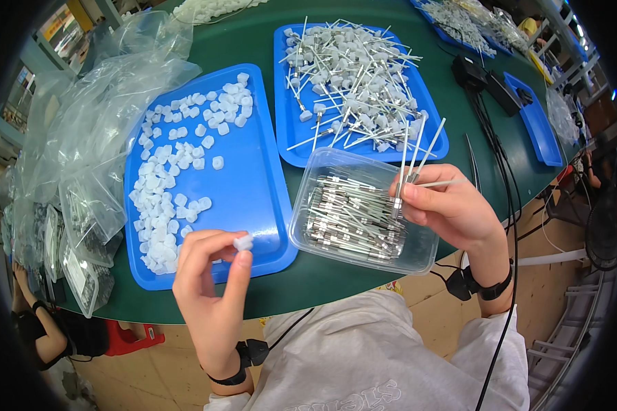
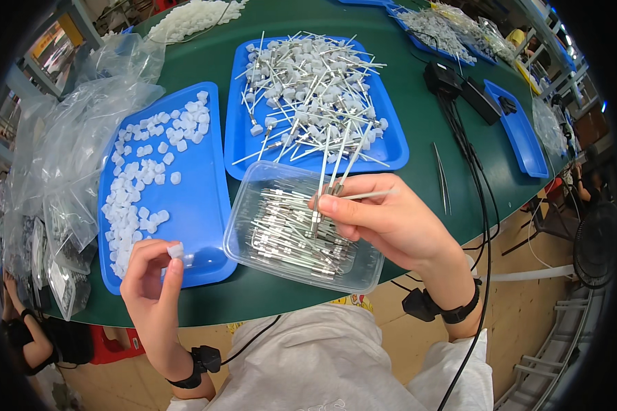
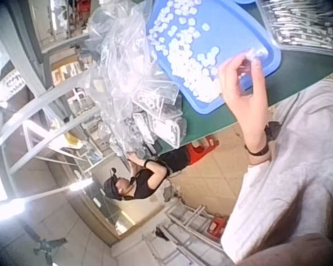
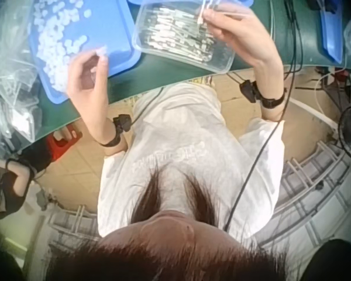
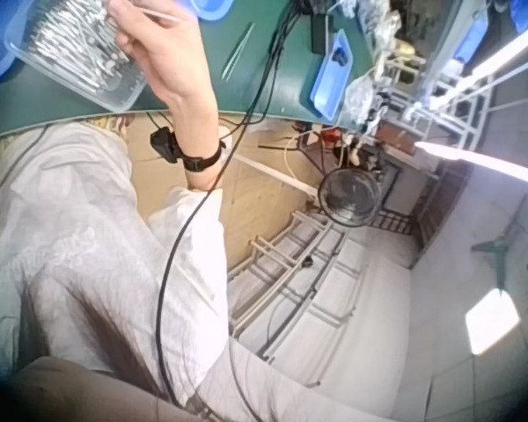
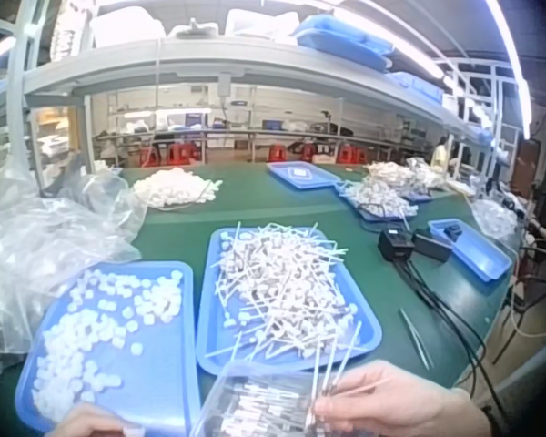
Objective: Assembling small plastic and metal components by hand at a factory workstation.
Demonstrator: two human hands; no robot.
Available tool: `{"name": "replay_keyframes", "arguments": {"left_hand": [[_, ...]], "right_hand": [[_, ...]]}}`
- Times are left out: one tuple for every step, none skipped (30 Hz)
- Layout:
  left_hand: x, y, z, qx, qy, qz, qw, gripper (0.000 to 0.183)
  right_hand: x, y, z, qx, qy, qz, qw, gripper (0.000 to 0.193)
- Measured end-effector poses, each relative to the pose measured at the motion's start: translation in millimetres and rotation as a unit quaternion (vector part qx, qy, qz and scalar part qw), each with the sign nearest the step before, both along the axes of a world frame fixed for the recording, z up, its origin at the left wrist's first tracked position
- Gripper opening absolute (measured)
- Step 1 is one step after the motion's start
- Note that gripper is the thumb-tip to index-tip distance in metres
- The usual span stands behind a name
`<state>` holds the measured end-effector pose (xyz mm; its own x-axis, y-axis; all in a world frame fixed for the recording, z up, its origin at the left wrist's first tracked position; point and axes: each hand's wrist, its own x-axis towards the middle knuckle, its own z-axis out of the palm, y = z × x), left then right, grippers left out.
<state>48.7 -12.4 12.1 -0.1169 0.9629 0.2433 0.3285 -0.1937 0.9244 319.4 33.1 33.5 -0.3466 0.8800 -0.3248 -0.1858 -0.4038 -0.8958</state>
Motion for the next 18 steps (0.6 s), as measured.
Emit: {"name": "replay_keyframes", "arguments": {"left_hand": [[0,-1,0,-0.01,-0.038,-0.035,0.999,0.015],[3,-2,1,-0.024,-0.074,-0.047,0.996,0.015],[7,-3,2,-0.039,-0.111,-0.058,0.991,0.015],[9,-4,2,-0.053,-0.147,-0.069,0.985,0.015],[10,-4,0,-0.057,-0.173,-0.097,0.978,0.015],[11,-4,1,-0.072,-0.216,-0.108,0.968,0.015],[14,-5,2,-0.086,-0.257,-0.119,0.955,0.016],[17,-6,3,-0.1,-0.298,-0.13,0.94,0.016],[18,-6,2,-0.107,-0.313,-0.137,0.934,0.016],[20,-6,1,-0.113,-0.327,-0.145,0.927,0.016],[22,-6,0,-0.119,-0.341,-0.152,0.92,0.017],[24,-6,0,-0.122,-0.35,-0.149,0.917,0.017],[27,-6,0,-0.124,-0.358,-0.146,0.914,0.018],[29,-6,1,-0.127,-0.366,-0.144,0.91,0.018],[30,-6,1,-0.128,-0.371,-0.147,0.908,0.02],[32,-6,3,-0.129,-0.376,-0.151,0.905,0.022],[34,-6,4,-0.131,-0.38,-0.154,0.902,0.024],[35,-6,5,-0.131,-0.377,-0.164,0.902,0.027]], "right_hand": [[-1,0,-2,0.0,0.024,-0.004,1.0,0.02],[-2,-1,-4,0.0,0.048,-0.009,0.999,0.021],[-4,-1,-5,0.001,0.056,-0.02,0.998,0.021],[-5,-2,-6,0.002,0.064,-0.032,0.997,0.021],[-6,-2,-7,0.003,0.072,-0.044,0.996,0.021],[-7,-3,-7,0.001,0.09,-0.046,0.995,0.02],[-8,-3,-7,-0.001,0.109,-0.048,0.993,0.019],[-8,-3,-6,-0.003,0.128,-0.051,0.99,0.018],[-9,-4,-5,-0.004,0.134,-0.05,0.99,0.017],[-10,-4,-3,-0.006,0.141,-0.048,0.989,0.016],[-11,-5,-3,-0.007,0.147,-0.047,0.988,0.015],[-11,-5,-4,0.006,0.148,-0.051,0.988,0.014],[-12,-6,-5,0.02,0.149,-0.054,0.987,0.014],[-14,-8,-6,0.033,0.149,-0.058,0.987,0.013],[-15,-9,-5,0.041,0.141,-0.062,0.987,0.012],[-17,-11,-2,0.048,0.133,-0.067,0.988,0.011],[-19,-13,-1,0.054,0.126,-0.072,0.988,0.011],[-21,-14,0,0.072,0.125,-0.073,0.987,0.01]]}}
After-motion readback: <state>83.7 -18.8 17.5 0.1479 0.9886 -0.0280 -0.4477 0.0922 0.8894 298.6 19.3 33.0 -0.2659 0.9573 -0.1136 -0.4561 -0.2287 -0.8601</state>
